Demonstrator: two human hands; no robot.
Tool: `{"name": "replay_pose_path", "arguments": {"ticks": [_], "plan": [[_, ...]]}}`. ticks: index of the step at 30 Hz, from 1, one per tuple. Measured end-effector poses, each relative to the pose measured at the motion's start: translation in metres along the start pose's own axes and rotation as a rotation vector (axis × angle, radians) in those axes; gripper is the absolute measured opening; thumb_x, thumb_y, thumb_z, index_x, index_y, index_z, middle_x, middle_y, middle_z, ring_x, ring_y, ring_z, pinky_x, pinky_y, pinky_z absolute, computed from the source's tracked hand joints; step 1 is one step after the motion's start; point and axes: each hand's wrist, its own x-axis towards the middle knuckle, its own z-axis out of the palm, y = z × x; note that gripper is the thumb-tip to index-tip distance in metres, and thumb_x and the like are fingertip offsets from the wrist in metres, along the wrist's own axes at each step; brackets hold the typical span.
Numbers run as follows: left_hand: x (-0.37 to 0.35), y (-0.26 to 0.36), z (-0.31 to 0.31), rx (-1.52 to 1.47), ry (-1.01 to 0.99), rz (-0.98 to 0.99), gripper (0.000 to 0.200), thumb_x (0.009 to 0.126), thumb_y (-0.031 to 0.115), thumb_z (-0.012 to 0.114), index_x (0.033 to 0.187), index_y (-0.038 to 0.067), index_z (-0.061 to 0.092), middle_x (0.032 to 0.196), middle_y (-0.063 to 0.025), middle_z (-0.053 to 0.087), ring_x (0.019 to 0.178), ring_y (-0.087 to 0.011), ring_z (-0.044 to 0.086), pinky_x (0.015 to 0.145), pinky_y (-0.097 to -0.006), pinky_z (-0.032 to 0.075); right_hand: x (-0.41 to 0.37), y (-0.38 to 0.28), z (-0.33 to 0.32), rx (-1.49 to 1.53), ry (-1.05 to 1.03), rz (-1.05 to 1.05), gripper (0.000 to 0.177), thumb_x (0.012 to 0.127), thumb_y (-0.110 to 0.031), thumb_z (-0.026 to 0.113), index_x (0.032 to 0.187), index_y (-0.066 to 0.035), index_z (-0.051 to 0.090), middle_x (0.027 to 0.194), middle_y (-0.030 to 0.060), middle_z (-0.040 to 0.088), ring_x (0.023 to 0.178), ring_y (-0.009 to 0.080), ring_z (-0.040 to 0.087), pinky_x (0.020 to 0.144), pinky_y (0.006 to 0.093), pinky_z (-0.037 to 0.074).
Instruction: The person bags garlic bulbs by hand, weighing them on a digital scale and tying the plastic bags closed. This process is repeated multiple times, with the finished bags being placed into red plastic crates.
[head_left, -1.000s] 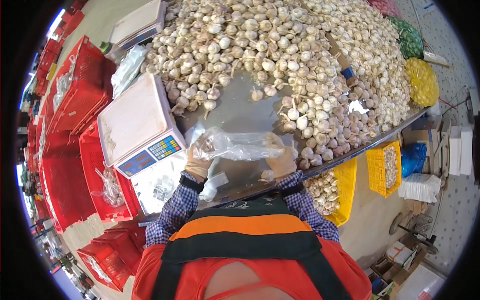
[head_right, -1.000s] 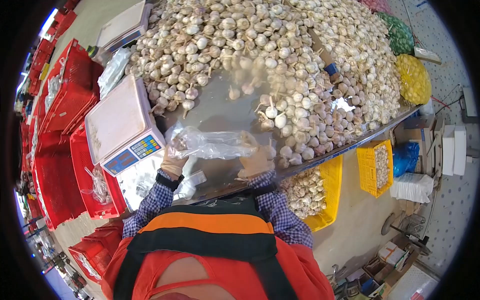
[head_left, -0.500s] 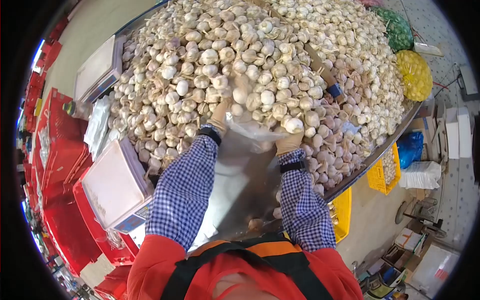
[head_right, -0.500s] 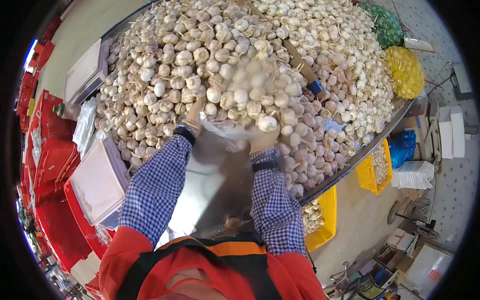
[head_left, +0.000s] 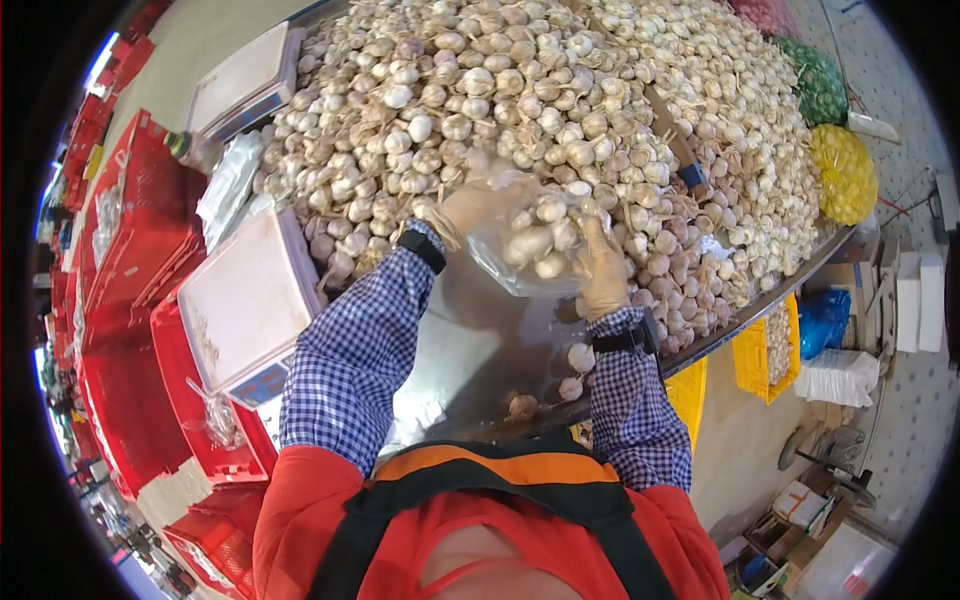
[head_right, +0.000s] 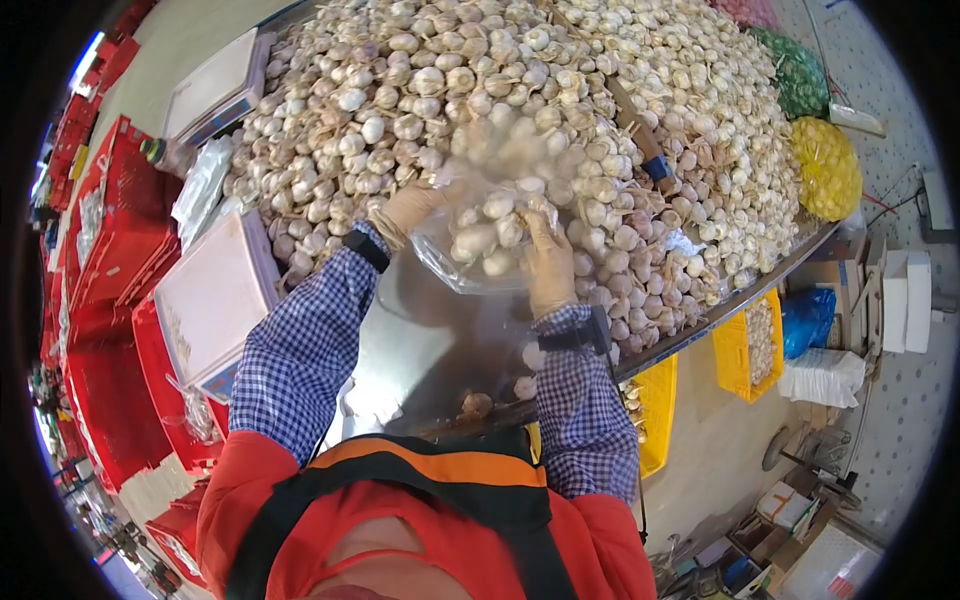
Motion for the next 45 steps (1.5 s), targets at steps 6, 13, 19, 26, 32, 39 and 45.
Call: {"name": "replay_pose_path", "arguments": {"ticks": [6, 13, 19, 26, 32, 39, 45], "plan": [[-0.117, -0.007, -0.021, -0.589, 0.465, 0.069, 0.033, 0.096, 0.032, 0.052, 0.115, 0.006, 0.061, 0.100, -0.0013, 0.067, 0.073, -0.0074, 0.059, 0.061, -0.0206, 0.049, -0.040, -0.023, 0.046, 0.350, 0.221, 0.142, 0.037, 0.097, -0.031, 0.051, 0.116, -0.001, 0.062, 0.056, -0.0063, 0.037, 0.051, 0.0042, 0.029, 0.047, 0.0214, 0.026], [-0.293, 0.049, -0.075, -0.237, 0.874, 0.450, 0.032, 0.097, 0.029, 0.048, 0.121, 0.010, 0.056, 0.112, -0.0014, 0.064, 0.069, -0.0022, 0.050, 0.057, -0.0158, 0.041, -0.076, -0.070, 0.178, 0.135, -0.281, -0.121, 0.026, 0.099, -0.020, 0.049, 0.115, -0.001, 0.058, 0.056, -0.0063, 0.036, 0.048, 0.0034, 0.029, 0.044, 0.0206, 0.029], [-0.405, 0.042, -0.128, -0.138, 1.135, 0.637, 0.029, 0.095, 0.023, 0.053, 0.119, 0.008, 0.059, 0.107, -0.0009, 0.065, 0.068, -0.0018, 0.051, 0.057, -0.0156, 0.040, -0.082, -0.027, 0.304, 0.174, -0.423, -0.115, 0.025, 0.098, -0.022, 0.050, 0.111, -0.003, 0.060, 0.060, -0.0043, 0.047, 0.045, 0.0047, 0.034, 0.045, 0.0210, 0.032], [-0.459, -0.041, -0.154, -0.355, 1.072, 0.495, 0.026, 0.094, 0.006, 0.049, 0.117, 0.001, 0.059, 0.115, -0.0076, 0.062, 0.104, -0.0148, 0.058, 0.090, -0.0245, 0.045, -0.088, 0.022, 0.340, -0.939, -0.259, -0.857, 0.027, 0.089, -0.018, 0.057, 0.113, -0.007, 0.060, 0.090, 0.0144, 0.065, 0.092, 0.0322, 0.063, 0.077, 0.0380, 0.050], [-0.461, -0.059, -0.146, -0.518, 0.963, 0.514, 0.032, 0.095, 0.009, 0.048, 0.126, -0.001, 0.051, 0.120, -0.0107, 0.060, 0.110, -0.0186, 0.057, 0.094, -0.0289, 0.046, -0.156, -0.013, 0.408, -0.743, -0.930, -1.127, 0.034, 0.082, -0.022, 0.063, 0.114, -0.016, 0.060, 0.121, 0.0140, 0.054, 0.100, 0.0294, 0.058, 0.080, 0.0387, 0.052], [-0.467, -0.070, -0.141, -0.252, 1.135, 0.453, 0.027, 0.093, 0.014, 0.056, 0.117, 0.002, 0.060, 0.104, -0.0015, 0.063, 0.087, -0.0087, 0.058, 0.075, -0.0213, 0.047, -0.156, 0.059, 0.431, -1.475, -0.985, -1.263, 0.034, 0.069, -0.029, 0.075, 0.101, -0.020, 0.066, 0.116, 0.0103, 0.050, 0.107, 0.0308, 0.049, 0.085, 0.0420, 0.046], [-0.482, -0.057, -0.133, -0.203, 1.172, 0.345, 0.040, 0.092, 0.023, 0.059, 0.122, -0.002, 0.054, 0.103, -0.0064, 0.064, 0.089, -0.0105, 0.059, 0.077, -0.0233, 0.047, -0.163, 0.030, 0.425, -1.437, -1.130, -0.920, 0.044, 0.060, -0.028, 0.083, 0.097, -0.016, 0.063, 0.130, 0.0108, 0.044, 0.111, 0.0303, 0.050, 0.093, 0.0415, 0.043]]}}
